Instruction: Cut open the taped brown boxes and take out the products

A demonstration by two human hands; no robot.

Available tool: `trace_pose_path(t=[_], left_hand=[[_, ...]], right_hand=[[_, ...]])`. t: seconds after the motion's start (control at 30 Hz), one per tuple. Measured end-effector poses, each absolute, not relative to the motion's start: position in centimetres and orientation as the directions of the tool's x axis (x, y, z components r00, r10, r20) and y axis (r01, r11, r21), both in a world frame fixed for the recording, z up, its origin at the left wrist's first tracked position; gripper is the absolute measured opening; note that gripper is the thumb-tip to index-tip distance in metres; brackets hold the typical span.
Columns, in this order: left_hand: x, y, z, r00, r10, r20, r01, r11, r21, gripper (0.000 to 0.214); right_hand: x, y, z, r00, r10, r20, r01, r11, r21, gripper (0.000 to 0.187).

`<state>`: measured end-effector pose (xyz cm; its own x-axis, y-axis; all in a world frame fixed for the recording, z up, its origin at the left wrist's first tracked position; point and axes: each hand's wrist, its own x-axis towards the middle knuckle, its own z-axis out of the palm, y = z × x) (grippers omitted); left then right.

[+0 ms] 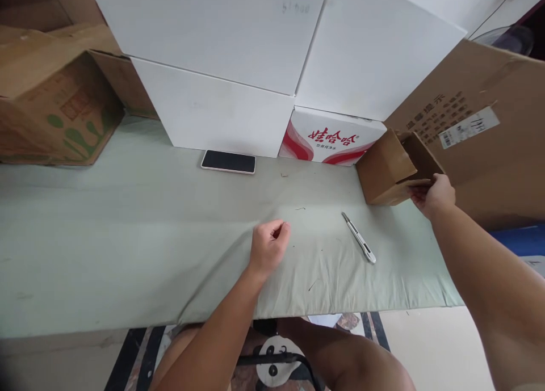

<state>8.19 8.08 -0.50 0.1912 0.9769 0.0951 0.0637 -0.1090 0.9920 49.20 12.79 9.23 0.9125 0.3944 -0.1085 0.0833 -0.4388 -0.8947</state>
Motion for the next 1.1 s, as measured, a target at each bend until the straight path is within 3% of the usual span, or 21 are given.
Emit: trace_pose_path(t=[0.1, 0.23, 0.37, 0.47, 0.53, 0.7, 0.83, 0.97, 1.03, 1.1], left_hand=[[8.1, 8.1, -0.4, 0.183, 0.98, 0.083, 0.058, -0.095, 0.994, 0.042], [8.3, 8.1, -0.3, 0.169, 0.982, 0.078, 0.04, -0.086, 0.995, 0.042], [8.0, 7.7, 0.1, 0.175, 0.983, 0.052, -0.003, -0.053, 0.999, 0.042], [6.8, 7.4, 0.5, 0.155, 0.987, 0.04, -0.055, -0.032, 0.998, 0.042], [5.3, 7.5, 0.8, 0.106, 0.994, 0.035, -0.104, -0.024, 0.994, 0.042], [-0.1, 8.0, 0.8, -0.054, 0.998, -0.029, -0.231, 0.015, 0.973, 0.037], [-4.5, 8.1, 0.6, -0.168, 0.979, -0.119, -0.315, 0.061, 0.947, 0.032], [-7.4, 8.4, 0.8, -0.216, 0.956, -0.2, -0.396, 0.102, 0.912, 0.03], [-8.4, 8.6, 0.9, -0.216, 0.949, -0.229, -0.425, 0.12, 0.897, 0.03], [-9.0, 8.8, 0.9, -0.214, 0.946, -0.244, -0.461, 0.123, 0.879, 0.031]], right_hand=[[49.6, 13.8, 9.0, 0.884, 0.449, -0.13, 0.11, -0.47, -0.876, 0.032], [49.3, 14.1, 9.2, 0.899, 0.405, -0.169, 0.091, -0.547, -0.832, 0.044], [46.3, 11.1, 9.7, 0.924, 0.367, -0.112, 0.143, -0.6, -0.787, 0.036], [41.3, 7.2, 9.0, 0.885, 0.465, 0.001, 0.32, -0.607, -0.727, 0.025], [37.4, 5.0, 7.7, 0.79, 0.609, 0.075, 0.497, -0.564, -0.659, 0.024], [26.5, 5.7, 5.3, 0.388, 0.91, 0.15, 0.824, -0.269, -0.499, 0.039], [14.8, 11.9, 5.3, 0.012, 0.989, 0.148, 0.899, 0.055, -0.435, 0.037], [0.5, 18.6, 5.8, -0.353, 0.912, 0.209, 0.828, 0.408, -0.384, 0.017], [-6.5, 21.7, 6.2, -0.49, 0.828, 0.274, 0.751, 0.56, -0.35, 0.018], [-12.7, 24.7, 6.7, -0.619, 0.658, 0.429, 0.653, 0.735, -0.184, 0.021]])
